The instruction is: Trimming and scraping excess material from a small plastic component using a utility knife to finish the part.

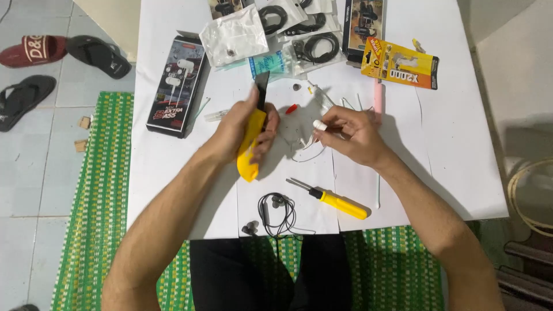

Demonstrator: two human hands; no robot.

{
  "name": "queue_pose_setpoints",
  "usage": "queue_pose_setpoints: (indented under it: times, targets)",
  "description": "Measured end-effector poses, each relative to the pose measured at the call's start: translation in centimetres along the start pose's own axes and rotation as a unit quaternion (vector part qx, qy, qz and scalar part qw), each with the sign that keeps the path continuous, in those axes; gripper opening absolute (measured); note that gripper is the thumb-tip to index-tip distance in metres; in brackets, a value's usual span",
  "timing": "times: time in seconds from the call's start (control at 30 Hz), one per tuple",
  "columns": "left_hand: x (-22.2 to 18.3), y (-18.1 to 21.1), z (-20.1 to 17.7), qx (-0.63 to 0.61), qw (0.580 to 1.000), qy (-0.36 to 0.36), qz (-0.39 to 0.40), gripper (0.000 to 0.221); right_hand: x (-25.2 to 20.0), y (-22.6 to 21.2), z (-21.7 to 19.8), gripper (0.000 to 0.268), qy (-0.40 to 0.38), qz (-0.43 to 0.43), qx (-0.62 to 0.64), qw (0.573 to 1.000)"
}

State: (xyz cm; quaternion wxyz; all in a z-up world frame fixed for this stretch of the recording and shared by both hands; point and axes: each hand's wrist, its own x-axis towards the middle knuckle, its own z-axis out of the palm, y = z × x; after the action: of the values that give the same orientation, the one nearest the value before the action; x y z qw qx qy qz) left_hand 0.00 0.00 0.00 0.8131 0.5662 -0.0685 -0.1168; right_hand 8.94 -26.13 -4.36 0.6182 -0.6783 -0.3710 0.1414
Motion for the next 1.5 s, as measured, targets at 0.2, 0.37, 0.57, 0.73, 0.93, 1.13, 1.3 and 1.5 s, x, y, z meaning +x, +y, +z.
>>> queue_pose_setpoints:
  times: [0.2, 0.37, 0.57, 0.73, 0.93, 1.13, 1.3, 1.5]
  targets:
    - [1.2, -1.8, -1.5, -0.129, 0.992, 0.001, 0.002, 0.058, -0.5, -0.6, 0.7, 0.007, -0.010, -0.002, -0.100, 0.995]
    - [0.5, -1.1, -0.7, -0.086, 0.996, 0.030, -0.007, 0.040, -0.3, -1.0, 1.1, 0.006, 0.000, 0.002, -0.085, 0.996]
    - [0.3, -0.9, -1.0, -0.031, 0.998, 0.050, -0.025, 0.047, 0.5, -0.8, 0.6, 0.016, 0.017, 0.022, -0.009, 1.000]
    - [0.9, -1.2, -1.0, -0.135, 0.991, -0.011, -0.012, 0.065, 0.7, -0.3, 0.1, 0.012, 0.022, 0.039, 0.023, 0.999]
    - [1.2, -1.3, -1.2, -0.118, 0.991, -0.005, -0.058, 0.051, 0.8, 0.9, 0.2, 0.017, 0.025, 0.062, 0.096, 0.993]
    - [0.9, -0.5, -0.6, -0.014, 0.997, -0.046, -0.062, 0.048, 0.8, 1.5, -0.1, 0.019, 0.007, 0.066, 0.087, 0.994]
    - [0.0, 1.3, 1.0, 0.084, 0.992, -0.076, -0.053, 0.060, 0.8, 1.4, 0.1, 0.022, 0.021, 0.057, 0.090, 0.994]
    - [-0.2, 1.1, 1.8, 0.103, 0.992, -0.073, -0.027, 0.056, 1.0, 1.3, 0.6, 0.016, 0.015, 0.062, 0.084, 0.994]
